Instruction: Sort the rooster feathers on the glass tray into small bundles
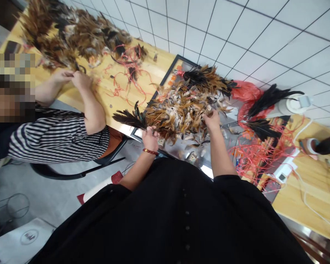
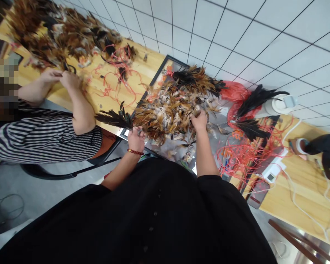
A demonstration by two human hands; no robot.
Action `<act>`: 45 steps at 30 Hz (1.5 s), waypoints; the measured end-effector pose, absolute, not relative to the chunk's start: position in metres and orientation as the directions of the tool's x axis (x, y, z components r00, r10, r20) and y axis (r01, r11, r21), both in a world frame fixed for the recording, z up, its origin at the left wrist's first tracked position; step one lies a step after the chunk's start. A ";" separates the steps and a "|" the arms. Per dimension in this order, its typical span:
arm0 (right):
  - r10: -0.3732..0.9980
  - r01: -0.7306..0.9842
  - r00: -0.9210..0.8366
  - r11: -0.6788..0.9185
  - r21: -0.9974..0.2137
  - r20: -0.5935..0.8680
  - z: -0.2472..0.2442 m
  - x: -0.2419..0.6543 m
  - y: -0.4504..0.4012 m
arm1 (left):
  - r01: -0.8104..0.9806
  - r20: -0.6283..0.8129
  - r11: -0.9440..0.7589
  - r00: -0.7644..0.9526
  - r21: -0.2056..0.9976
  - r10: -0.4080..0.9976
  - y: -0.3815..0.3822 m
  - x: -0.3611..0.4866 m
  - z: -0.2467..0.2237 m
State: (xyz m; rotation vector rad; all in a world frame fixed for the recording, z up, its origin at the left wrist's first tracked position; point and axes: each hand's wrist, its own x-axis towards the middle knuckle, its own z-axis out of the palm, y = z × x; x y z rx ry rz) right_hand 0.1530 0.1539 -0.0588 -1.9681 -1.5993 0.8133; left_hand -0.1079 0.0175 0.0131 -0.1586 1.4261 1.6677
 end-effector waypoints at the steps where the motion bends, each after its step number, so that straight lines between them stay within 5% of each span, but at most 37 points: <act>1: 0.976 0.748 0.189 -0.214 -0.628 -0.107 -0.051 0.148 0.147 | -0.688 -0.610 0.075 -0.581 0.722 0.539 0.018 -0.108 0.013; 3: 0.984 0.813 0.175 -0.168 -0.558 -0.041 -0.035 0.124 0.130 | -0.684 -0.605 0.079 -0.578 0.725 0.547 0.018 -0.107 0.012; 6: 0.953 0.819 -0.301 0.238 -0.521 -0.038 -0.019 0.069 0.111 | -0.672 -0.603 0.107 -0.568 0.732 0.560 0.018 -0.106 0.011; 10: 0.740 0.751 -0.625 0.482 -0.453 -0.249 -0.024 0.018 0.119 | -0.672 -0.606 0.114 -0.565 0.732 0.560 0.017 -0.107 0.010; 14: 0.694 0.770 -0.622 0.459 -0.443 -0.363 -0.039 0.028 0.137 | -0.665 -0.596 0.114 -0.564 0.738 0.572 0.013 -0.115 0.011; 24: 0.871 0.670 -0.491 0.382 -0.637 0.005 -0.026 0.129 0.134 | -0.687 -0.618 0.082 -0.588 0.722 0.521 0.013 -0.124 0.005; 31: 0.946 0.659 -0.297 0.302 -0.689 0.131 -0.033 0.107 0.152 | -0.690 -0.612 0.077 -0.579 0.720 0.538 0.017 -0.119 0.008; 45: 0.727 0.456 -0.686 0.416 -0.787 -0.014 -0.039 0.103 0.034 | -0.693 -0.604 0.062 -0.578 0.719 0.549 0.018 -0.127 0.013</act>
